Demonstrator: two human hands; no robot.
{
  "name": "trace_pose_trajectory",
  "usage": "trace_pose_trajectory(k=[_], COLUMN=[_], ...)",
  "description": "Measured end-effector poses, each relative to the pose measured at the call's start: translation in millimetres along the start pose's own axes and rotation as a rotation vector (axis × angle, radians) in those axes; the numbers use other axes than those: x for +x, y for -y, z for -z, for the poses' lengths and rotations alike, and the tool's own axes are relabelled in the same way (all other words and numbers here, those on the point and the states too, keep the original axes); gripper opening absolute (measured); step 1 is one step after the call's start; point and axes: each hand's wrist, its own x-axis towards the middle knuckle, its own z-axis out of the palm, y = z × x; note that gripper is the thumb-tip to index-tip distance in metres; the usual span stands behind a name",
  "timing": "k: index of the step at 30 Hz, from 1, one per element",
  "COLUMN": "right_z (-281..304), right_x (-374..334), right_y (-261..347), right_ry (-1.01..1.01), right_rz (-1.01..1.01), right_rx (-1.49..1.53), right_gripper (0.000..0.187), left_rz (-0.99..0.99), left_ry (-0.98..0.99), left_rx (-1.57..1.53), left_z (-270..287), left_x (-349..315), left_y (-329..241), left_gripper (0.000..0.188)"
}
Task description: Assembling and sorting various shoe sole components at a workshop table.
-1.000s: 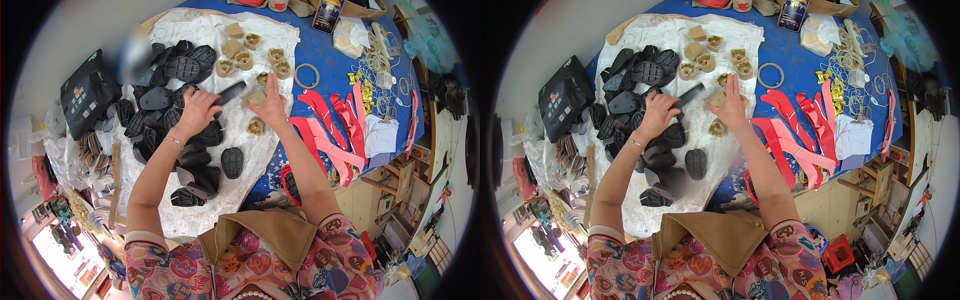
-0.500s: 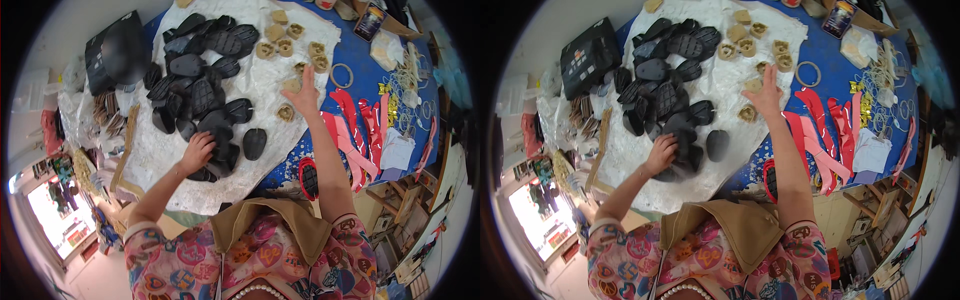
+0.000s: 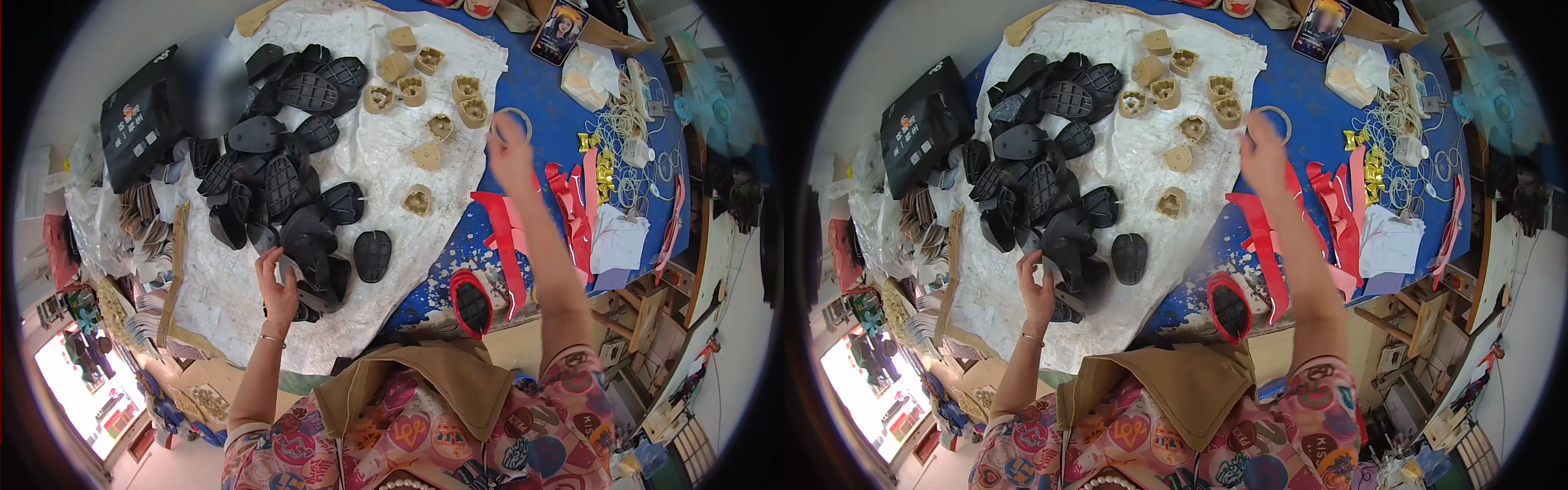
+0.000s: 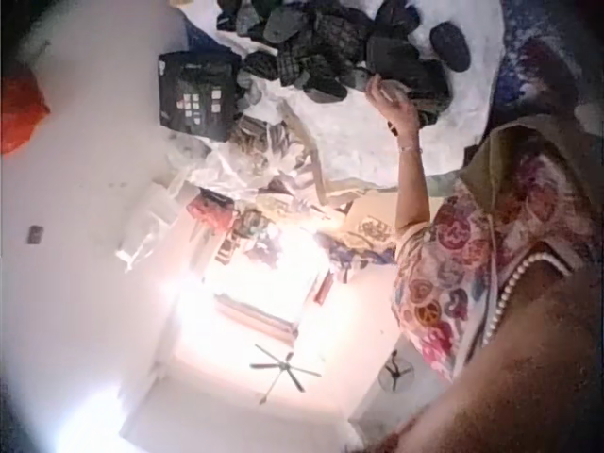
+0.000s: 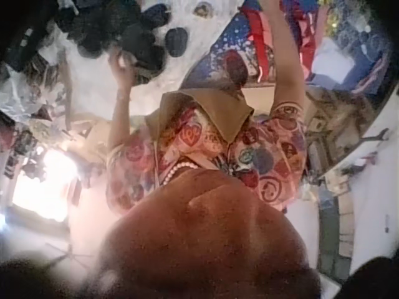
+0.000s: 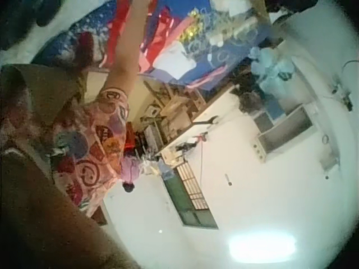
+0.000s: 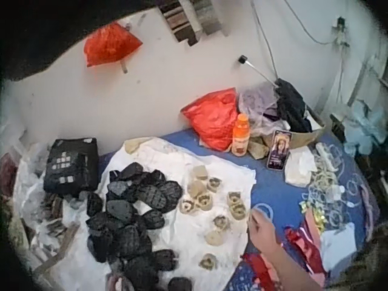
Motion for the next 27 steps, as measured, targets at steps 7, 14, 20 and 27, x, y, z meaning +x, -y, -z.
trace_pose_trajectory(k=[7,14,20,27], right_z=[84.0,114.3,187.4,119.1], right_x=[120.6,188.4,259.9,119.7], right_y=[-90.7,-109.2,-177.7,-65.4], right_ry=[0.129,0.282,-0.057,-0.003], right_rz=[0.286,0.503,0.312,0.233], right_rx=[-0.806,-0.883,-1.192,-0.327], right_gripper=[0.061,0.075,0.06,0.031], left_rz=[0.011,0.084,0.091,0.119], left_ry=[-0.034,-0.077,-0.159,-0.156], left_rx=[0.206,0.224,0.231,0.242], left_z=[-9.5,-1.5,7.2,22.8], left_x=[0.9,-13.6,10.5,20.7], left_y=[-2.6,-2.0,4.2,7.1], left_gripper=[0.038,0.038,0.038,0.033])
